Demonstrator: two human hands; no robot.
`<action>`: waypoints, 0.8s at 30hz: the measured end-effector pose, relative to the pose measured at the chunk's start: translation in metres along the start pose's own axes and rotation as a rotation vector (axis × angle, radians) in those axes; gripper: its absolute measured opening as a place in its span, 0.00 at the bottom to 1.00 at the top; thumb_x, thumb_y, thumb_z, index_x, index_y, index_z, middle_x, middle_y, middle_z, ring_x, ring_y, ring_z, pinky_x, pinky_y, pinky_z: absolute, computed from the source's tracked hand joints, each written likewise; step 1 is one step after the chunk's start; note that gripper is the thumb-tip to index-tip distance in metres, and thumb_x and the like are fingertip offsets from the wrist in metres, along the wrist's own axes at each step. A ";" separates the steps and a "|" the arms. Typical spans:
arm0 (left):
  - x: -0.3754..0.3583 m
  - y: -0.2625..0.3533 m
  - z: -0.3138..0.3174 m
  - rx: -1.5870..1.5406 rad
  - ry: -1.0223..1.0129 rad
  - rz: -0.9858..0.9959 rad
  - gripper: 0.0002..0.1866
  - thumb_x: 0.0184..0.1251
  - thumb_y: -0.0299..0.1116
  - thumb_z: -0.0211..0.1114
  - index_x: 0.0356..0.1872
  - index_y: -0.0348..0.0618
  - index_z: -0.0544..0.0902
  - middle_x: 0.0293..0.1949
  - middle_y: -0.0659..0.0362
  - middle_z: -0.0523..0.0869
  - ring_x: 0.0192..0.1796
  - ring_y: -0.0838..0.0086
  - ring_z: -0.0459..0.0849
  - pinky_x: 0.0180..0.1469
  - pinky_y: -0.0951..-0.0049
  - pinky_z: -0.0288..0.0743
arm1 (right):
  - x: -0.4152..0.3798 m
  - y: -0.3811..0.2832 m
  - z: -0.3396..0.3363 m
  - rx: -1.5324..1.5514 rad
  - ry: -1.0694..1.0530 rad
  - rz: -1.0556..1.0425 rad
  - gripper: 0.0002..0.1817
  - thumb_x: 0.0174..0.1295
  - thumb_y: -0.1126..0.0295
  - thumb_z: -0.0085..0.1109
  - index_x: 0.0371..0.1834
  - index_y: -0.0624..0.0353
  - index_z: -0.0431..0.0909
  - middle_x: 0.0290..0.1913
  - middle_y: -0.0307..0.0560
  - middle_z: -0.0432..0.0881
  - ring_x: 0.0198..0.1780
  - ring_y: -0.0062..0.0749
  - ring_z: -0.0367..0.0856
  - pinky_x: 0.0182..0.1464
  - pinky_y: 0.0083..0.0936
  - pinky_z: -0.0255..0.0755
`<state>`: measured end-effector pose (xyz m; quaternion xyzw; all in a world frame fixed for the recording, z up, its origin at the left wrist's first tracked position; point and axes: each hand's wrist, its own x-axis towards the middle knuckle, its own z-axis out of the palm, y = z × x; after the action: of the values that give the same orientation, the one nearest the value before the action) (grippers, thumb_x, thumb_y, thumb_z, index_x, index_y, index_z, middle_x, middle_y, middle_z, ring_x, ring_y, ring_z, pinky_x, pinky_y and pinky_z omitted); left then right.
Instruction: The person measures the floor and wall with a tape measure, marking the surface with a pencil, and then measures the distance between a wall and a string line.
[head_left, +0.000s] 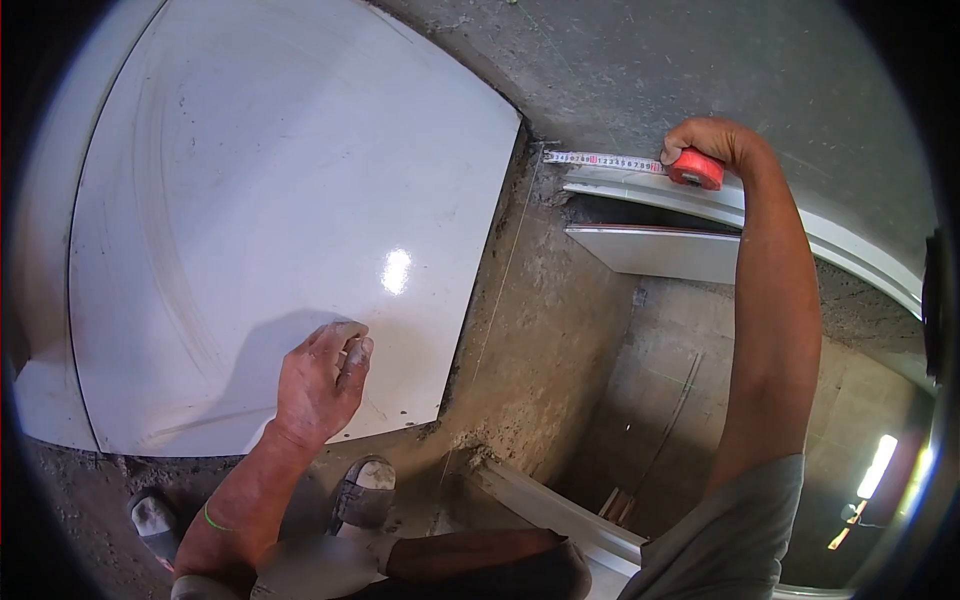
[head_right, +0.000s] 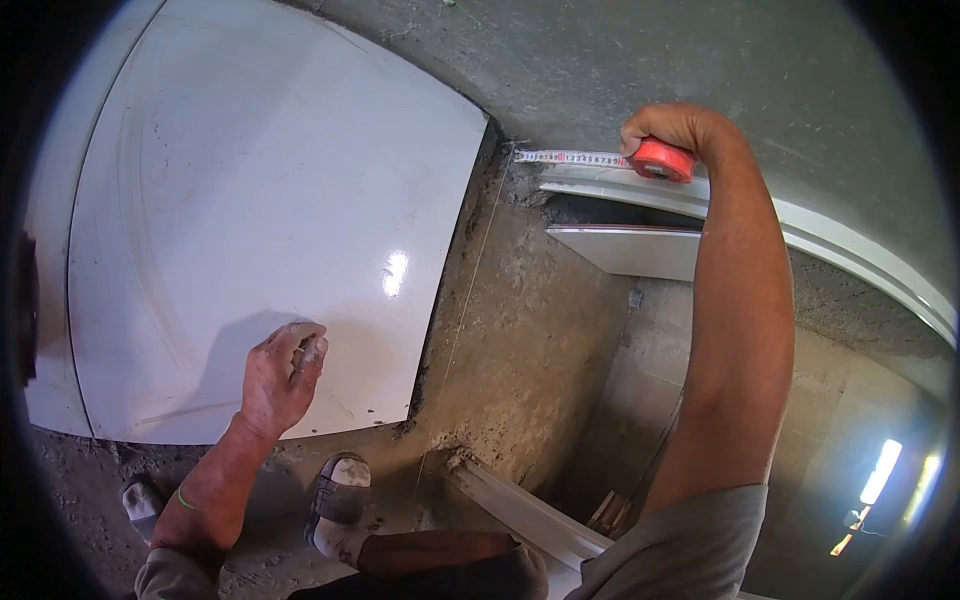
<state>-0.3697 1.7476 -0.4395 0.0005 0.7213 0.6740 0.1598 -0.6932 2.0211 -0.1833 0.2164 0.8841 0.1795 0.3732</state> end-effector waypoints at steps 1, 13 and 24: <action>0.000 0.000 0.000 0.001 -0.002 -0.008 0.07 0.67 0.28 0.60 0.41 0.36 0.79 0.36 0.49 0.84 0.34 0.55 0.84 0.38 0.63 0.79 | -0.001 -0.001 -0.001 0.001 0.000 0.000 0.16 0.38 0.61 0.60 0.27 0.62 0.84 0.25 0.49 0.83 0.20 0.31 0.76 0.21 0.29 0.69; 0.000 -0.001 0.003 0.033 0.032 0.038 0.07 0.66 0.28 0.61 0.41 0.36 0.79 0.35 0.49 0.84 0.33 0.55 0.84 0.37 0.63 0.78 | 0.000 -0.002 -0.006 0.030 -0.099 0.000 0.16 0.38 0.62 0.61 0.28 0.61 0.84 0.27 0.49 0.83 0.23 0.32 0.77 0.26 0.29 0.70; 0.000 0.000 0.003 0.007 0.042 0.031 0.07 0.66 0.28 0.60 0.41 0.36 0.79 0.34 0.49 0.84 0.32 0.56 0.83 0.36 0.64 0.77 | -0.005 -0.003 -0.004 0.047 -0.061 0.019 0.15 0.38 0.63 0.61 0.27 0.62 0.83 0.25 0.50 0.81 0.17 0.30 0.73 0.17 0.28 0.67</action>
<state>-0.3687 1.7504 -0.4401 -0.0021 0.7268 0.6736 0.1341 -0.6936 2.0159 -0.1797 0.2390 0.8742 0.1557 0.3929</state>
